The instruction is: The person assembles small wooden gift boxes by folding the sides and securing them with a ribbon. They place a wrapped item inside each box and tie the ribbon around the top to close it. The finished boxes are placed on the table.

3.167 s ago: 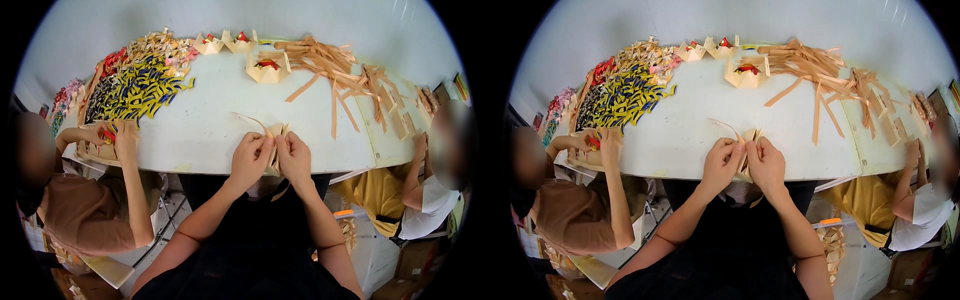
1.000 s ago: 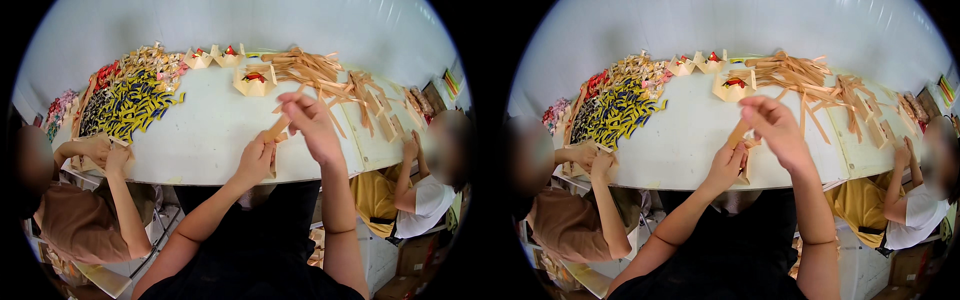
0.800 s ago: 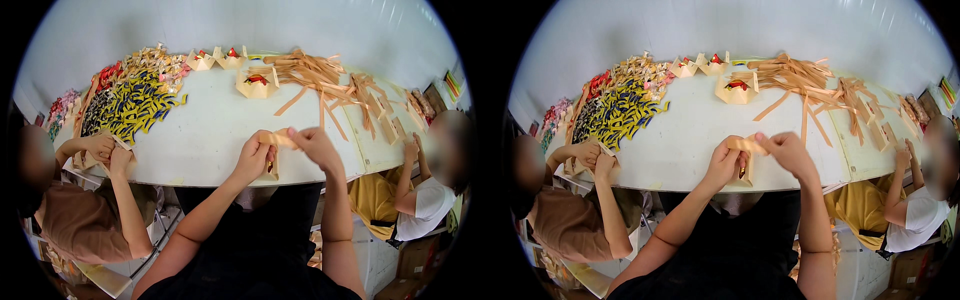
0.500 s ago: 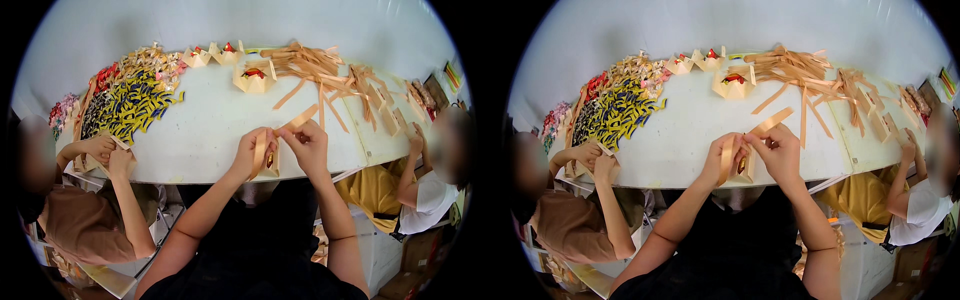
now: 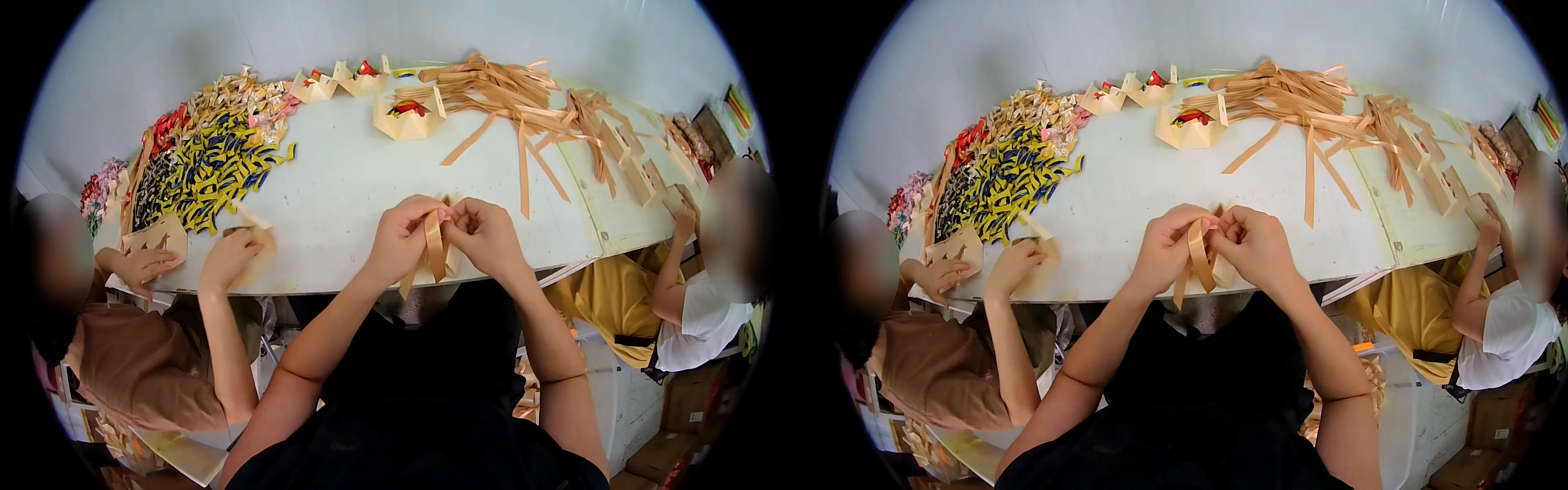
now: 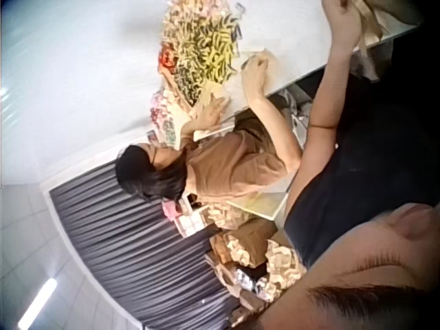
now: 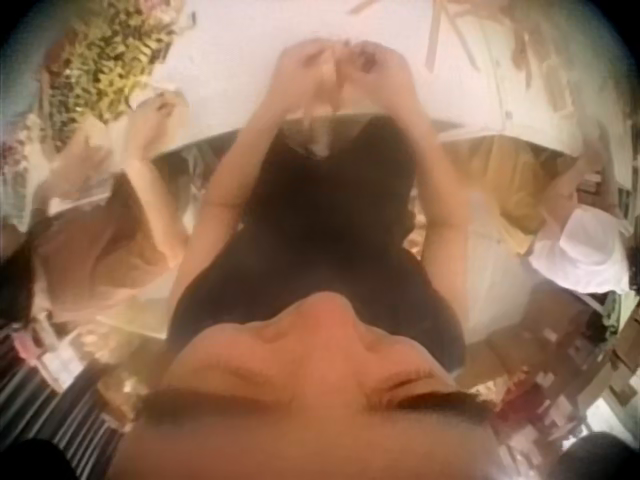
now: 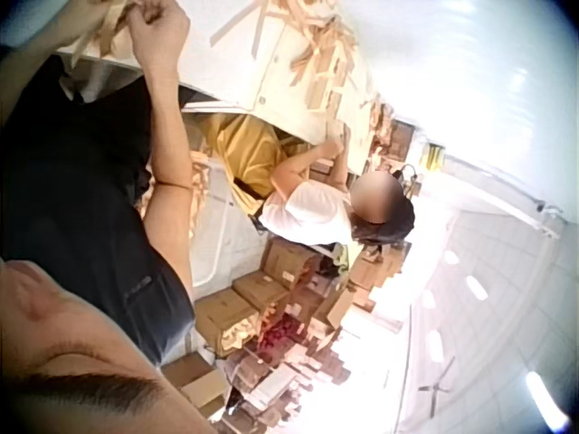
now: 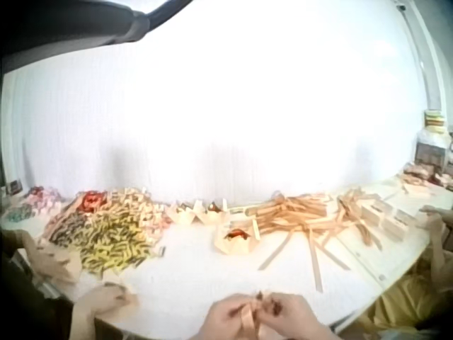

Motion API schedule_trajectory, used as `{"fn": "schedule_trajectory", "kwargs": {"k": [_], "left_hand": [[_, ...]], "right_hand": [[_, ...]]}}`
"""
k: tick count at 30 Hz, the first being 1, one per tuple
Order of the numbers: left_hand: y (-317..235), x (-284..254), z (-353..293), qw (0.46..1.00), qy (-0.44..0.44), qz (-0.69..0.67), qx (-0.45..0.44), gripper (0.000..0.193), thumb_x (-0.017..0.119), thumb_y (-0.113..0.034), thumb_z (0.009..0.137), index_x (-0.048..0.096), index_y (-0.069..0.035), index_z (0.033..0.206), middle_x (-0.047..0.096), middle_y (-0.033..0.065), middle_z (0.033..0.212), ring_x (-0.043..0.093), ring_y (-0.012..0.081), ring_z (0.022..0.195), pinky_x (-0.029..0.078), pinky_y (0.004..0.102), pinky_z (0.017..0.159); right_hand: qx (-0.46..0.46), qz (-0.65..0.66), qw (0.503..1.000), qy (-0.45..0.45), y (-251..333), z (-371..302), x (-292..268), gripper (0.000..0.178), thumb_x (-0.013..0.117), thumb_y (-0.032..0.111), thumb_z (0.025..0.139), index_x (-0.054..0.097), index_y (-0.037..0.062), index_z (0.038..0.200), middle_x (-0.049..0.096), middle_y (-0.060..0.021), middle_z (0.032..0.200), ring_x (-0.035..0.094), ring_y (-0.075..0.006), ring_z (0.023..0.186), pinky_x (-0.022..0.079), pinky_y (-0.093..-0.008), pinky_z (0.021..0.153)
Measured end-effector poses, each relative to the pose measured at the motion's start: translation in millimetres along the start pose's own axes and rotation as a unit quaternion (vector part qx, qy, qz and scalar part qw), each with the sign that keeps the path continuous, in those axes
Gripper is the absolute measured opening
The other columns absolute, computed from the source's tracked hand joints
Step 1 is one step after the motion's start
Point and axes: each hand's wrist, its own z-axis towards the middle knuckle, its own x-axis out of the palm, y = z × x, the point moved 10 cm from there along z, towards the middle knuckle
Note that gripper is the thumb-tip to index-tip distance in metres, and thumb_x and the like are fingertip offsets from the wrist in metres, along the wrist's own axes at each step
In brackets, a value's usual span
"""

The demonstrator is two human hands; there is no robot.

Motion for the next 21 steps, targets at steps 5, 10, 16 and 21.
{"fn": "schedule_trajectory", "kwargs": {"k": [5,10,16,21], "left_hand": [[3.1,4.5,-25.0,0.996,-0.084,0.004,0.042,0.024,0.066,-0.014,0.111,0.078,0.004,0.123,0.067,0.011,0.132,0.067,0.0162,0.111,0.057,0.0289,0.094],[13.6,11.0,-39.3,0.992,-0.105,-0.07,-0.013,0.031,0.06,-0.018,0.115,0.074,0.004,0.131,0.058,0.0115,0.15,0.064,0.0208,0.129,0.053,0.0351,0.112],[20.6,9.0,-41.2,0.97,-0.105,-0.188,-0.114,0.036,0.054,-0.022,0.117,0.07,0.005,0.133,0.059,0.0153,0.152,0.061,0.025,0.138,0.049,0.0408,0.122],[18.5,3.0,-38.5,0.974,-0.092,-0.174,-0.11,0.037,0.053,-0.024,0.118,0.07,0.005,0.133,0.062,0.0171,0.149,0.063,0.025,0.135,0.049,0.0418,0.122]], "right_hand": [[-0.015,-0.137,0.983,-0.124,2.5,-6.3,-7.3,0.028,0.078,0.02,0.095,0.069,-0.0001,0.077,0.06,-0.0096,0.058,0.056,-0.0202,0.051,0.044,-0.0358,0.053],[-0.046,-0.121,0.977,-0.169,5.7,-10.4,-2.4,0.032,0.074,0.018,0.1,0.069,-0.0014,0.075,0.055,-0.0095,0.055,0.051,-0.0182,0.049,0.041,-0.0371,0.051],[0.052,0.082,0.993,-0.061,-27.1,-9.8,14.9,0.018,0.072,0.014,0.101,0.075,-0.0021,0.094,0.057,0.0001,0.063,0.047,-0.0083,0.058,0.04,-0.0302,0.055],[0.048,0.152,0.987,0.014,-15.3,-13.0,21.2,0.014,0.072,0.011,0.099,0.075,-0.0016,0.103,0.063,0.0058,0.077,0.051,-0.0049,0.067,0.041,-0.0248,0.06]]}}
